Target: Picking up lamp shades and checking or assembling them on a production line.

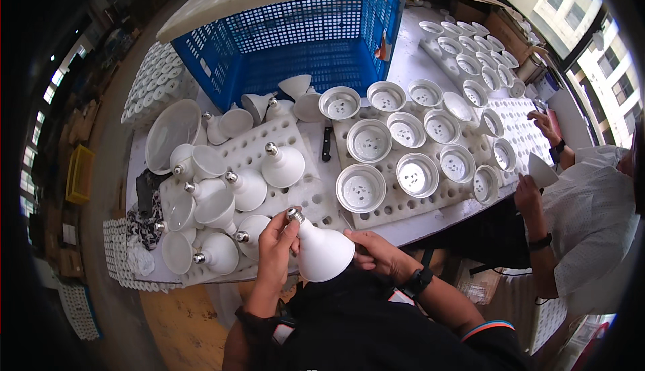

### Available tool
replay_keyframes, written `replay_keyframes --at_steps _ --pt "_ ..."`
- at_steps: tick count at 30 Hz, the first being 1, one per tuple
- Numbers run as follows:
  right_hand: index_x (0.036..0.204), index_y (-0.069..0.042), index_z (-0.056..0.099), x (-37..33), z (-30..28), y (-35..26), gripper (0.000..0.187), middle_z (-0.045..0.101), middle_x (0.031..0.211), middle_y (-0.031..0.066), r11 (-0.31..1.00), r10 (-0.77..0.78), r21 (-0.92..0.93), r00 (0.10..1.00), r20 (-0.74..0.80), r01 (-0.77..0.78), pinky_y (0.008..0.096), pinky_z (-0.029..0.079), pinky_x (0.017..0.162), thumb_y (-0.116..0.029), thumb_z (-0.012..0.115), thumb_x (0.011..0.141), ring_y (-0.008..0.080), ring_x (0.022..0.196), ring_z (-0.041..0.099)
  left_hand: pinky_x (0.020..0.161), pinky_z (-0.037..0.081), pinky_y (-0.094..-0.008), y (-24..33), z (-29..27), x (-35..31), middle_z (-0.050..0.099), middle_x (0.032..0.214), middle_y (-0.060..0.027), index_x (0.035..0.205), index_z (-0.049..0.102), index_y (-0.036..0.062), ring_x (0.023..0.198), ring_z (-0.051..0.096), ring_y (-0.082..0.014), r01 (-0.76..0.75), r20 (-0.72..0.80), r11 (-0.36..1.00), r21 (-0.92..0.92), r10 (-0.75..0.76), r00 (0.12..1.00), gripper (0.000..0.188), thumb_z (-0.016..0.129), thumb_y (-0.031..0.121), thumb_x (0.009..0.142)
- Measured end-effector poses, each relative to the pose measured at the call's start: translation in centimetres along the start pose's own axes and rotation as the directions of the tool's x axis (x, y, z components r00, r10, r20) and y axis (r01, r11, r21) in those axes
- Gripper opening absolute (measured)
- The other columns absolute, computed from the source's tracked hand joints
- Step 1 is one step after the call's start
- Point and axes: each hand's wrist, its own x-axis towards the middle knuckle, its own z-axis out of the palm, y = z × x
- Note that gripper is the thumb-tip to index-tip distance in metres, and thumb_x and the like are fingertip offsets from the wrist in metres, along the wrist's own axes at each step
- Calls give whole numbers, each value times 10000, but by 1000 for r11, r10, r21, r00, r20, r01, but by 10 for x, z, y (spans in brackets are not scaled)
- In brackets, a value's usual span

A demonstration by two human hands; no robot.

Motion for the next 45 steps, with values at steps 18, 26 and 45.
replay_keyframes --at_steps 18,26,45 --pt "747 -18 530 -45 -33 18 432 498 587 44 947 -175 273 985 -7 170 172 222 290 -400 427 920 44 331 276 405 242 -181 -50 19 44 378 547 72 850 570 89 442 307 -21 498 150 834 -239 -475 867 228 538 313 878" --pt "788 -23 528 -36 -29 23 366 489 574 48 907 -256 367 963 87 208 186 230 303 -329 400 942 54 335 270 430 314 -176 -73 1 45 440 562 50 857 574 83 454 365 -29 574 140 744 -343 -563 814 269 538 349 871" --pt "1234 -30 430 87 8 38 551 504 1078 199 214 -884 -972 444 -148 101 384 439 810 -145 642 739 320 992 516 728 502 -328 10 -98 -33 547 957 -81 1120 470 5 815 591 -205 181 310 877 -446 -39 950 372 519 286 882"
